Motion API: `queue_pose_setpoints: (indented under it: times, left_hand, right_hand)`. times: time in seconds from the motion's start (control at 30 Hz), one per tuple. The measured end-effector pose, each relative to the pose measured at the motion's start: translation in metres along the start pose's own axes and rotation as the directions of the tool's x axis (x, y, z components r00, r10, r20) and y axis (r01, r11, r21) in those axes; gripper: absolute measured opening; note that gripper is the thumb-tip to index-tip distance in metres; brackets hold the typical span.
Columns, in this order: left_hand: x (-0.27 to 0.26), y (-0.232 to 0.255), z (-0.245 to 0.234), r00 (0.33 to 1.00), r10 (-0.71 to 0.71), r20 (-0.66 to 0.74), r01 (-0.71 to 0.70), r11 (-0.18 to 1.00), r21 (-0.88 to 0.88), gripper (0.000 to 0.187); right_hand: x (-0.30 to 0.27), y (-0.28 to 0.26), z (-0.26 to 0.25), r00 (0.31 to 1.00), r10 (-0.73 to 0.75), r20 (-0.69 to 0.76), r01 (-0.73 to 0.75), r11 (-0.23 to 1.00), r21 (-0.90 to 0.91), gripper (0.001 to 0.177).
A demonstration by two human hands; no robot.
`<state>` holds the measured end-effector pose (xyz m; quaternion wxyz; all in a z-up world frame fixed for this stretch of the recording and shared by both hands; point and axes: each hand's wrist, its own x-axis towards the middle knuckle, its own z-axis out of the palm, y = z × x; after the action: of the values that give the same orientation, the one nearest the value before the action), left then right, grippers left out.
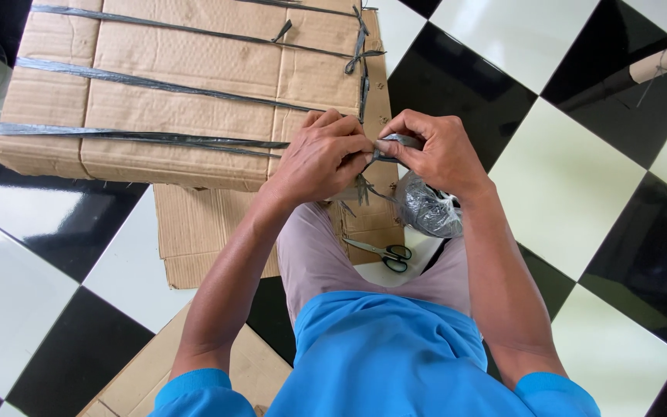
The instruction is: Tying plastic straps around cardboard-wrapped furniture to secure it for transport
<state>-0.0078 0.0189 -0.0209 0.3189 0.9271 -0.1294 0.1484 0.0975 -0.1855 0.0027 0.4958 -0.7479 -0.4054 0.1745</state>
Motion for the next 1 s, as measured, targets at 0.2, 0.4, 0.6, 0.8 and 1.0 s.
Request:
queue_pose_setpoints:
  times: [0.2, 0.4, 0.6, 0.8, 1.0]
  left_hand:
    - [0.0, 0.003, 0.003, 0.999, -0.017, 0.039, 0.018, 1.0, -0.012, 0.013]
    - [0.002, 0.006, 0.001, 0.998, -0.049, 0.033, 0.05, 0.998, -0.035, 0.017]
    - [0.004, 0.001, 0.012, 0.997, -0.077, 0.029, 0.079, 0.994, -0.071, 0.017]
    - [0.007, 0.001, -0.005, 0.988, -0.066, 0.143, 0.097, 0.969, -0.228, 0.007]
    - [0.007, 0.002, -0.006, 0.99, -0.111, 0.086, 0.13, 0.955, -0.266, 0.01]
  right_hand:
    - [0.001, 0.006, -0.005, 1.0, -0.004, 0.0, 0.004, 1.0, -0.003, 0.01]
    - [-0.013, 0.027, -0.043, 0.999, 0.043, 0.03, -0.045, 0.998, 0.045, 0.011]
    - [-0.026, 0.024, -0.051, 0.998, 0.068, 0.017, -0.069, 0.995, 0.071, 0.011]
    - [-0.037, 0.043, -0.047, 0.998, 0.052, -0.037, -0.045, 0.985, 0.166, 0.012]
    - [-0.052, 0.045, -0.065, 0.999, 0.036, -0.037, -0.032, 0.993, 0.11, 0.011]
